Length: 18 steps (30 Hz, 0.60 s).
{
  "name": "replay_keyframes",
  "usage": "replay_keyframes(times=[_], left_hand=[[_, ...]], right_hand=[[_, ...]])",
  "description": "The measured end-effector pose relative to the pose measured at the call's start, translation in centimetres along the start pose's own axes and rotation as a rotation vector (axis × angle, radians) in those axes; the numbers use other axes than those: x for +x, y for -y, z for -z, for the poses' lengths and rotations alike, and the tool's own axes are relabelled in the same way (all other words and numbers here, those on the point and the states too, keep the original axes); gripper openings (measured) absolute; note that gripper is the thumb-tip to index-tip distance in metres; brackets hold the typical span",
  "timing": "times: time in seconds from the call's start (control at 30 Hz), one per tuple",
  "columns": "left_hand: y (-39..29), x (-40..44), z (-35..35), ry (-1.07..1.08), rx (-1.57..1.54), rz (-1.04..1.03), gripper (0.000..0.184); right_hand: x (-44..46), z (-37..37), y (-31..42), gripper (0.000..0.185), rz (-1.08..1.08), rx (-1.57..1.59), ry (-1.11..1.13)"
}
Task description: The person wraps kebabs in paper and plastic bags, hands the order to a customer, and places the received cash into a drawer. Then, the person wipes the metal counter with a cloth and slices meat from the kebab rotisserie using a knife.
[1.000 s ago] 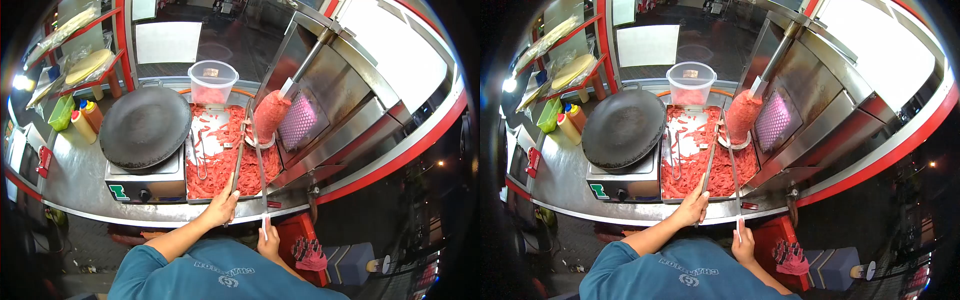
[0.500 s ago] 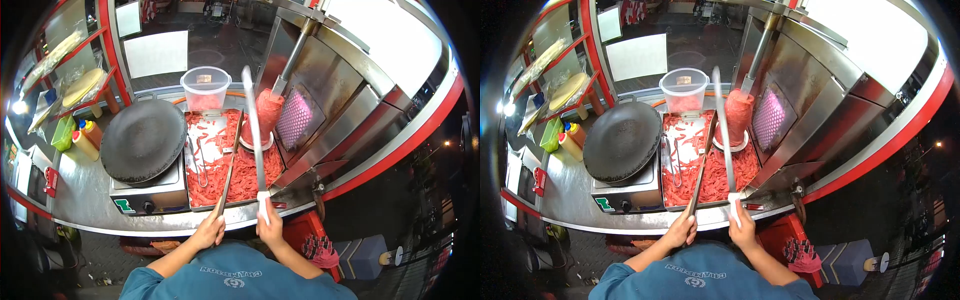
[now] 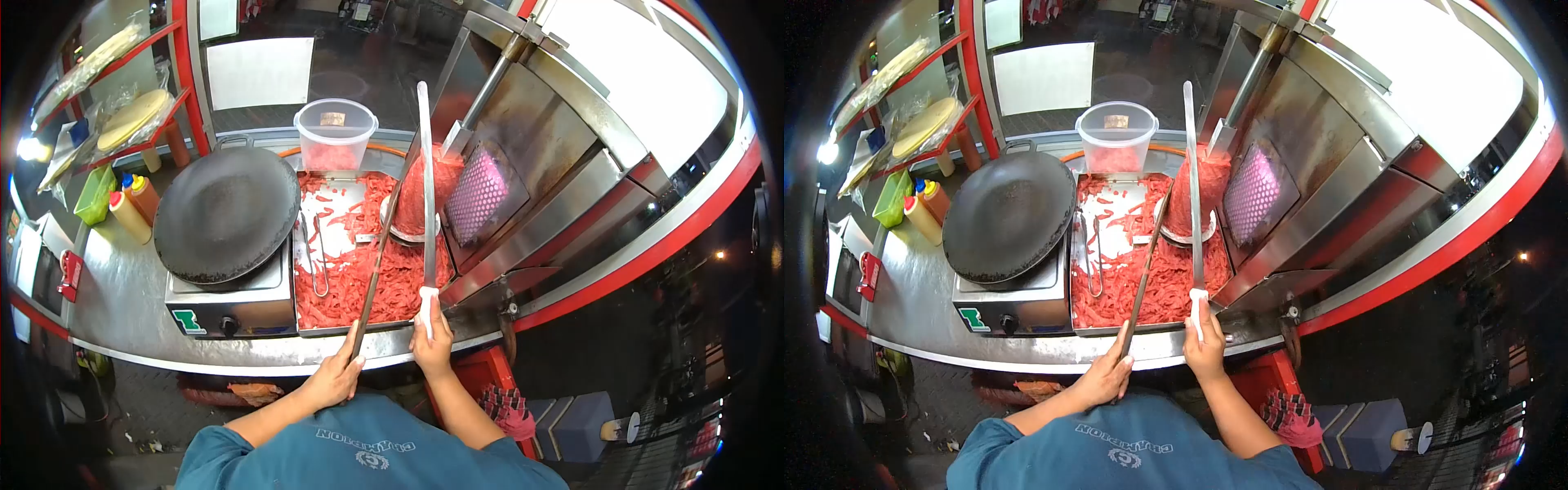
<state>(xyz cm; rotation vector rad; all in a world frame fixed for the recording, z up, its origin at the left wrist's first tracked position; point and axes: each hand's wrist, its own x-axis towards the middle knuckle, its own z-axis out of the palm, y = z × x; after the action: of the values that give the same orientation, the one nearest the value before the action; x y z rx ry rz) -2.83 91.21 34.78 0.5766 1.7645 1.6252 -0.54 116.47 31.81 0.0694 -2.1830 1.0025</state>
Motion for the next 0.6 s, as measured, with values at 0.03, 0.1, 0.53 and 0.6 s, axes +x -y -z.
replay_keyframes(times=[0.03,0.1,0.53,0.6], left_hand=[[-0.3,0.2,0.0,0.007,0.005,0.003,0.075],[-0.7,0.8,0.3,0.014,0.017,-0.003,0.076],[-0.4,3.5,0.7,-0.033,-0.07,-0.052,0.075],[-0.2,3.1,0.6,-0.02,-0.1,-0.02,0.075]], right_hand=[[0.3,-0.2,0.3,0.057,0.16,-0.124,-0.029],[-5.8,1.0,-0.8,0.057,0.03,-0.144,0.018],[-8.8,2.9,1.2,0.057,0.028,-0.175,0.093],[-11.6,3.9,0.9,0.056,-0.069,-0.07,0.167]])
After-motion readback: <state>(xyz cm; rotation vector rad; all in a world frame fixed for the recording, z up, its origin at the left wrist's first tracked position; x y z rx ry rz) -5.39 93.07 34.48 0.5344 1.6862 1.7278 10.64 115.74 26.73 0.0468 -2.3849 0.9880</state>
